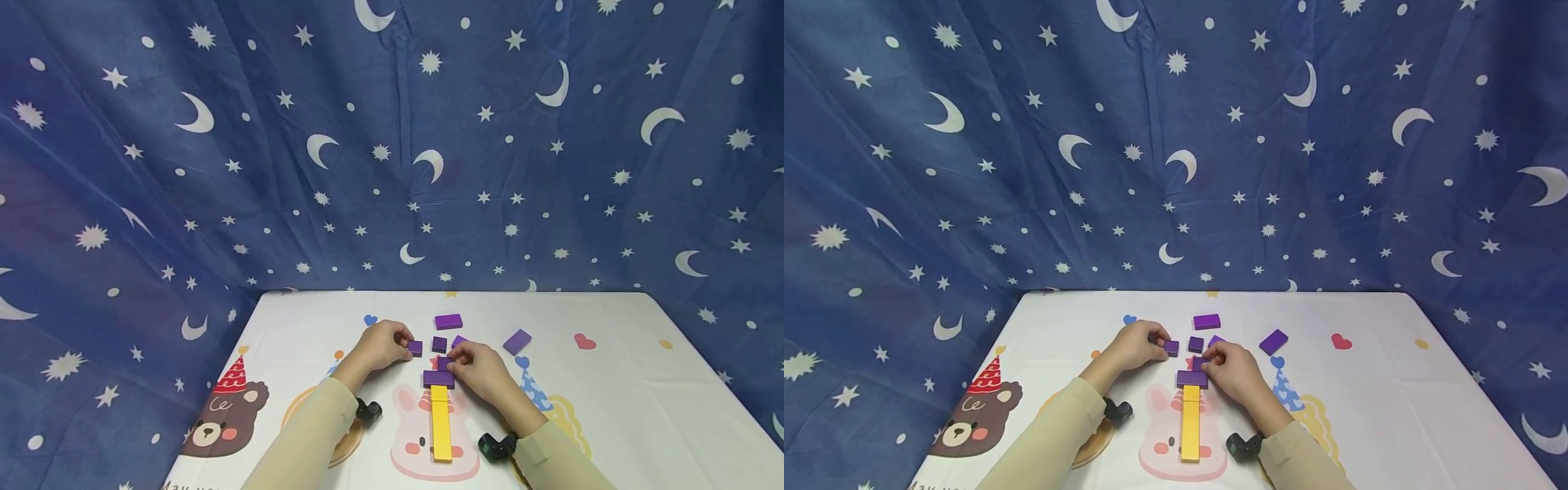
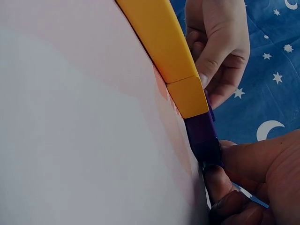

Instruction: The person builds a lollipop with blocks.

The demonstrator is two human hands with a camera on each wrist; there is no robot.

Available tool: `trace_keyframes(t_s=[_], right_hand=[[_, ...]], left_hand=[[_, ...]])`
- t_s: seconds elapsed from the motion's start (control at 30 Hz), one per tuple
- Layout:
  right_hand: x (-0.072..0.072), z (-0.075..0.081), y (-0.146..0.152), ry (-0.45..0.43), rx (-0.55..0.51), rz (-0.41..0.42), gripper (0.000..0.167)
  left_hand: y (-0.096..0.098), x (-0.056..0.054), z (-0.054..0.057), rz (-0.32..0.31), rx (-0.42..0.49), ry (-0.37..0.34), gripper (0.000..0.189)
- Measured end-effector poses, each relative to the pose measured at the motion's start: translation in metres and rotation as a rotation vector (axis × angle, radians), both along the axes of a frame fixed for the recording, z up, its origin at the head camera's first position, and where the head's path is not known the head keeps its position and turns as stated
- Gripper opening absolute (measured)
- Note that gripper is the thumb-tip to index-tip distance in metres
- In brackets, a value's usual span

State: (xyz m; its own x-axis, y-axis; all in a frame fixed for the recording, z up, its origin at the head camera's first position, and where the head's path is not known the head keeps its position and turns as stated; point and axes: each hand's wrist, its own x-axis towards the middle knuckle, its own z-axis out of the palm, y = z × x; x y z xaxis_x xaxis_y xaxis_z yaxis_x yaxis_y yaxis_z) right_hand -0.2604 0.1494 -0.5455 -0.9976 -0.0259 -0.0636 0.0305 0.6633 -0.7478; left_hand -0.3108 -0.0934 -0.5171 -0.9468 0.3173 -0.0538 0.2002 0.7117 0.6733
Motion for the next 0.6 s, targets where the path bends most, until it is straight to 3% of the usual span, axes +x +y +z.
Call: trace_keyframes(t_s=[0.3, 0.6], right_hand=[[-0.0005, -0.0008, 0.0, 0.001, 0.001, -0.004, 0.011], [0.0005, -0.0002, 0.0008, 0.01, -0.001, 0.013, 0.009]], left_hand=[[-0.0024, -0.003, 0.0022, -0.021, 0.041, -0.032, 0.021], [0.0052, 0.0044, 0.0087, -0.069, 0.035, -0.02, 0.024]])
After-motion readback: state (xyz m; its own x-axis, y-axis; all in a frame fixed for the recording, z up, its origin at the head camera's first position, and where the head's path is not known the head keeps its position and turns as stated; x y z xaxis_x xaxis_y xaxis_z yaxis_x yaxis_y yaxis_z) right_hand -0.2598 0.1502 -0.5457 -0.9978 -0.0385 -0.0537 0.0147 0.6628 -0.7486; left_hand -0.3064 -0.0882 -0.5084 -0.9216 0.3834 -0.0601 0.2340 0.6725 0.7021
